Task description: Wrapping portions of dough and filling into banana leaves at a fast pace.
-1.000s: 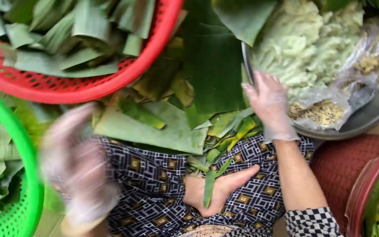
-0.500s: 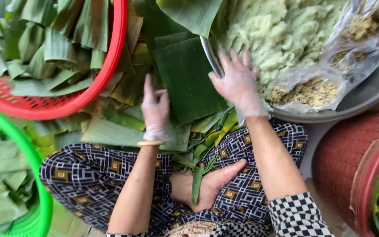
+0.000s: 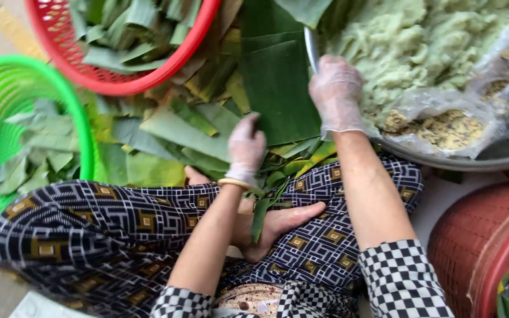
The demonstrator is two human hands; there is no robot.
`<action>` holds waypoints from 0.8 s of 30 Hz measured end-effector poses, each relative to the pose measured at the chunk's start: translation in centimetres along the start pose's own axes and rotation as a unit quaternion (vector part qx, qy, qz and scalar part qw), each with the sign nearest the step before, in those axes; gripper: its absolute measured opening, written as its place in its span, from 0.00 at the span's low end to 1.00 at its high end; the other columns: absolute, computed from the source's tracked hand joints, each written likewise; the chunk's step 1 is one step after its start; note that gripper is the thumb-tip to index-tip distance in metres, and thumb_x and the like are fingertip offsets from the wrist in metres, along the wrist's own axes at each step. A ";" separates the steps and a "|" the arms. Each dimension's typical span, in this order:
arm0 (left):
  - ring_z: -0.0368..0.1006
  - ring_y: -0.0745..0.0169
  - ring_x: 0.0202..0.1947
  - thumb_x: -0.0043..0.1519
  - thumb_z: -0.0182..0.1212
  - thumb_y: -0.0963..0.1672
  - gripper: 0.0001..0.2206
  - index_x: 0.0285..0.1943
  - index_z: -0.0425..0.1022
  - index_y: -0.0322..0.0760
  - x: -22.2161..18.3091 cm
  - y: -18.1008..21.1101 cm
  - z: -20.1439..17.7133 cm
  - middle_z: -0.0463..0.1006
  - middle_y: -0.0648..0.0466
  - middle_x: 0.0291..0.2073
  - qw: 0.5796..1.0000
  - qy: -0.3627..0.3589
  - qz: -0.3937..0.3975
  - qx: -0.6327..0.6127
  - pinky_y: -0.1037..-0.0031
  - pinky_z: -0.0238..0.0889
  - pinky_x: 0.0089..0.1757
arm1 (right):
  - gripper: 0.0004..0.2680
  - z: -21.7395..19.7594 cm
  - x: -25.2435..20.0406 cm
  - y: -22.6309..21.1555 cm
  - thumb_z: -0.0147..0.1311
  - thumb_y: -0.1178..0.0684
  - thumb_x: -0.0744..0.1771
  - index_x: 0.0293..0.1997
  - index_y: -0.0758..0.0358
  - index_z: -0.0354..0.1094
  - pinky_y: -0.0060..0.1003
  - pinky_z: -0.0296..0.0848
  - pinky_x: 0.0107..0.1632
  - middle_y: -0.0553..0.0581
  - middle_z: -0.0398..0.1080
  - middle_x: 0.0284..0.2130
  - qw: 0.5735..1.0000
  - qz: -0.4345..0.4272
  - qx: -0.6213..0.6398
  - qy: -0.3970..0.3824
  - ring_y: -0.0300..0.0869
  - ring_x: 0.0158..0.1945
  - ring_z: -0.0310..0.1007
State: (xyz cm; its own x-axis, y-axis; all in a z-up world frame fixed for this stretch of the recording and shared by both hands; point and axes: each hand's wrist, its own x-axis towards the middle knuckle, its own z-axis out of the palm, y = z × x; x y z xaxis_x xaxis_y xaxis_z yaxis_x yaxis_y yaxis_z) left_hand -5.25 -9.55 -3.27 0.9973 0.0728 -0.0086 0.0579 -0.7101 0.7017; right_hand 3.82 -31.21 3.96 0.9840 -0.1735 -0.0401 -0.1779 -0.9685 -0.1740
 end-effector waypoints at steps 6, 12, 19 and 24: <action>0.70 0.45 0.54 0.52 0.62 0.42 0.21 0.58 0.76 0.49 -3.0 1.3 1.9 0.76 0.47 0.52 0.968 -0.004 0.121 0.218 0.55 0.63 0.55 | 0.21 0.8 0.0 1.0 0.61 0.52 0.65 0.65 0.54 0.57 0.59 0.71 0.47 0.60 0.52 0.59 0.997 -0.033 -0.034 0.063 0.59 0.57 0.60; 0.62 0.36 0.65 0.56 0.57 0.42 0.21 0.60 0.72 0.47 -6.0 1.0 0.4 0.70 0.43 0.60 0.949 -0.025 0.186 0.254 0.46 0.56 0.60 | 0.15 -0.4 0.0 0.8 0.49 0.56 0.68 0.61 0.57 0.56 0.62 0.63 0.50 0.57 0.66 0.53 0.996 -0.052 0.061 -0.036 0.57 0.50 0.69; 0.72 0.53 0.56 0.50 0.69 0.41 0.22 0.56 0.78 0.48 -3.1 0.0 -3.6 0.77 0.56 0.55 0.890 0.313 0.196 0.268 0.55 0.62 0.55 | 0.04 -0.5 0.1 1.2 0.53 0.53 0.71 0.48 0.58 0.66 0.53 0.67 0.44 0.55 0.72 0.35 0.997 -0.033 0.039 -0.054 0.49 0.35 0.71; 0.60 0.51 0.55 0.54 0.59 0.39 0.35 0.75 0.55 0.36 0.1 -5.7 -7.7 0.64 0.41 0.62 0.906 0.368 -0.175 -0.112 0.67 0.56 0.53 | 0.17 1.1 0.3 1.9 0.52 0.50 0.69 0.65 0.61 0.62 0.58 0.67 0.48 0.62 0.65 0.56 0.998 -0.056 0.011 -0.010 0.55 0.49 0.67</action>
State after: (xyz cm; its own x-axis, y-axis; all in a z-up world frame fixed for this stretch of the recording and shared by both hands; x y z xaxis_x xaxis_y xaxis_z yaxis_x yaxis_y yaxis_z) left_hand -5.82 -0.05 -1.80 0.6148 0.7722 0.1602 0.2727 -0.3987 0.8756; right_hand 3.74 -32.95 2.52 0.9974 -0.0597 -0.0391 -0.0664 -0.9775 -0.2000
